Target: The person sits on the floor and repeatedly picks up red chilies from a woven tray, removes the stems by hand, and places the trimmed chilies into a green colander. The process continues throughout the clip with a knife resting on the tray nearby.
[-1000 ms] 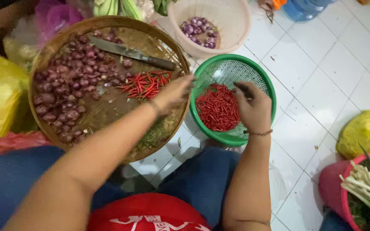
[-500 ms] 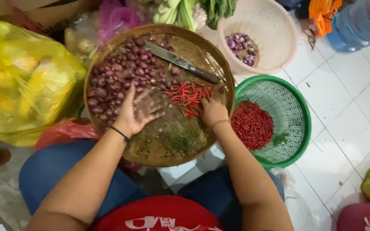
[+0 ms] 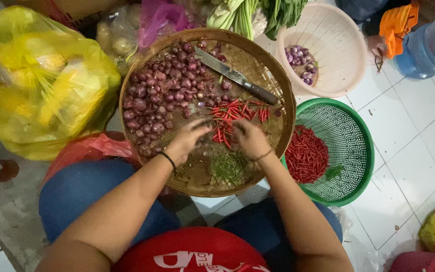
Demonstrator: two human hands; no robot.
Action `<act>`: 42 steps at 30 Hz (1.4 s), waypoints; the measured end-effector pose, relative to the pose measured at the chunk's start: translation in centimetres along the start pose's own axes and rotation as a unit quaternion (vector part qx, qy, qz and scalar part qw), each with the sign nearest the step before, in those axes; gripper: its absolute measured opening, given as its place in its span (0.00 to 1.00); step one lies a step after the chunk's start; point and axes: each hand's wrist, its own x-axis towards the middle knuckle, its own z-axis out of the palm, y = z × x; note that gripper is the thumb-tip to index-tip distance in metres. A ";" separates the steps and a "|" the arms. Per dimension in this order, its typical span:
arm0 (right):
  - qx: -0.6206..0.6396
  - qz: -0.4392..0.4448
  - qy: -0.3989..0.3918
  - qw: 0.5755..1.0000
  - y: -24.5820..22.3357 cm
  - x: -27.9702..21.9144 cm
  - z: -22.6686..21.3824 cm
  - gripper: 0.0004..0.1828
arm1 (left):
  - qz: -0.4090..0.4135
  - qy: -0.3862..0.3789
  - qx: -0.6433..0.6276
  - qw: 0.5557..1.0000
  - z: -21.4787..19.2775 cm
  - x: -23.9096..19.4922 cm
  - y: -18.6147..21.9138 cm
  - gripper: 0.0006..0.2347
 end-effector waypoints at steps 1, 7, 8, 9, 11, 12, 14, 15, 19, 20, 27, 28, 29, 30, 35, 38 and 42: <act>0.103 0.024 -0.043 0.993 -0.3 -0.6 0.6 0.16 | 0.024 -0.020 -0.005 1.000 0.1 0.2 -0.7 0.20; -0.012 -0.093 0.002 0.996 0.3 -2.4 2.2 0.08 | 0.132 -0.079 0.043 0.987 1.0 1.6 -4.0 0.09; -0.031 -0.094 -0.001 0.995 0.7 -2.6 2.2 0.09 | 0.156 -0.063 0.086 0.982 1.1 1.6 -4.4 0.08; -0.050 -0.096 -0.003 0.994 1.0 -2.8 2.3 0.10 | 0.182 -0.048 0.128 0.974 1.3 1.6 -4.5 0.07; -0.090 -0.088 -0.009 0.992 1.5 -3.0 2.6 0.11 | 0.268 -0.014 0.229 0.936 1.9 1.2 -4.9 0.07; -0.110 -0.078 -0.014 0.991 1.7 -3.0 2.9 0.12 | 0.309 0.003 0.277 0.910 2.2 0.9 -5.0 0.07; -0.165 -0.063 -0.020 0.984 1.9 -2.9 3.7 0.13 | 0.353 0.060 0.341 0.869 2.7 0.0 -5.2 0.06; -0.200 -0.055 -0.020 0.978 2.0 -2.9 4.1 0.14 | 0.374 0.087 0.371 0.845 3.0 -0.4 -5.2 0.05; -0.278 -0.045 -0.029 0.959 2.6 -2.2 5.3 0.13 | 0.394 0.102 0.383 0.829 3.7 -1.2 -4.7 0.05; -0.299 -0.021 -0.033 0.953 2.8 -1.9 5.3 0.12 | 0.391 0.110 0.388 0.828 3.8 -1.3 -4.6 0.05; -0.382 -0.008 -0.054 0.923 3.2 0.8 1.2 0.15 | 0.206 0.034 0.171 0.963 1.7 -0.2 -1.9 0.08; -0.384 -0.027 -0.045 0.922 3.1 0.8 0.9 0.16 | 0.143 0.025 0.092 0.985 1.5 0.2 -1.8 0.07; -0.367 -0.089 0.003 0.926 2.7 1.3 1.1 0.14 | 0.082 0.018 0.013 0.996 1.2 0.6 -1.6 0.06; -0.347 -0.150 0.050 0.924 2.2 1.8 1.4 0.13 | 0.019 0.010 -0.065 0.998 0.8 1.0 -1.5 0.06; -0.334 -0.242 0.127 0.902 0.0 3.9 3.1 0.13 | 0.023 -0.016 -0.185 0.982 0.5 2.5 -1.7 0.08; -0.290 -0.193 0.126 0.929 -1.1 4.0 3.0 0.07 | 0.051 -0.016 -0.134 0.990 0.5 2.5 -1.9 0.10; -0.127 -0.186 0.130 0.966 -0.9 1.4 1.6 0.11 | 0.094 0.001 0.084 0.992 1.3 1.7 -2.1 0.16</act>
